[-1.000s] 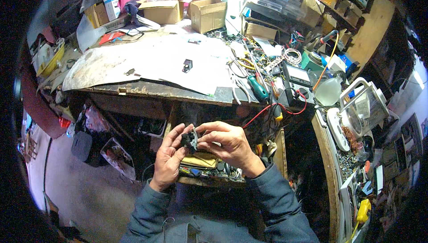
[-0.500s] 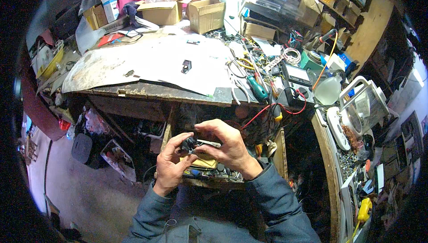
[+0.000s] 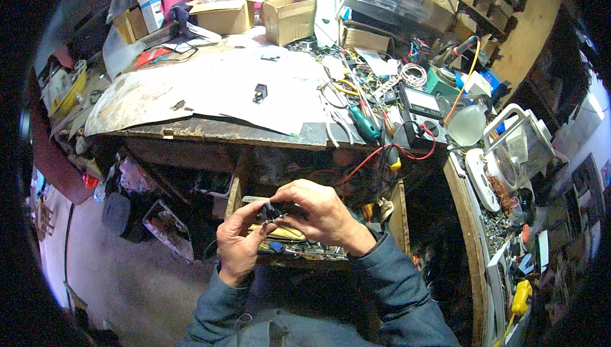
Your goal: The person uses pliers to bend and adjust metal tabs on a small black electronic component, then uses a metal rod to press into the center of the component. The work is performed at a cluttered workbench with various tools and parts visible.
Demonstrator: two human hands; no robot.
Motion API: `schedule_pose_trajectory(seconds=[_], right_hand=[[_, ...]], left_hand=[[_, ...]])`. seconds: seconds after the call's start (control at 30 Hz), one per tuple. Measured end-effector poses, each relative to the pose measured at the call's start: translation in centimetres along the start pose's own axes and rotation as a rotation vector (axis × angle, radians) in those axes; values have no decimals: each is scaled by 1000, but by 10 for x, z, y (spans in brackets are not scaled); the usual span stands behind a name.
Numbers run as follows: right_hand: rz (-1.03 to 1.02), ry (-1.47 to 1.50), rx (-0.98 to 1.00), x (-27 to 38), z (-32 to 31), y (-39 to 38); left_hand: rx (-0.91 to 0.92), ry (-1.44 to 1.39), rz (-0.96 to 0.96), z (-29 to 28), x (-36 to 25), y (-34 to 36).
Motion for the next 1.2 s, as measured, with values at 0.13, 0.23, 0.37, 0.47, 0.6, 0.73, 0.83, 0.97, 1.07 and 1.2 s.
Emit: schedule_pose_trajectory(seconds=[0.13,0.23,0.37,0.47,0.6,0.73,0.83,0.97,1.07,1.2], right_hand=[[-7,-17,-18,2,-3,-2],[-34,-15,-29,3,-1,-2],[-57,-27,-43,7,-3,-5],[-38,-53,-42,6,-2,-6],[-18,-53,-48,4,-2,-7],[2,-55,-46,2,-2,-8],[34,-29,-26,-1,-1,-7],[288,95,23,-10,-1,-6],[546,489,-52,-43,12,-15],[607,422,-22,-48,18,-18]], left_hand=[[19,3,15,1,-5,1],[6,-24,19,0,-4,-2],[52,45,4,2,-6,-1],[42,-23,-40,1,1,-2],[14,-84,-70,3,-3,0],[55,-91,-116,2,-4,3],[46,-166,-154,2,3,2],[72,-281,-207,5,7,7],[80,-344,-285,6,17,8],[87,-305,-359,9,29,9]])
Point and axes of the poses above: each hand's wrist, its own y-axis towards the middle knuckle, its own z-axis out of the palm, x = y × z, the point moved 6 cm from there along y, towards the middle knuckle, and after that the axes turned 9 degrees about z, right-handed, at the moved point
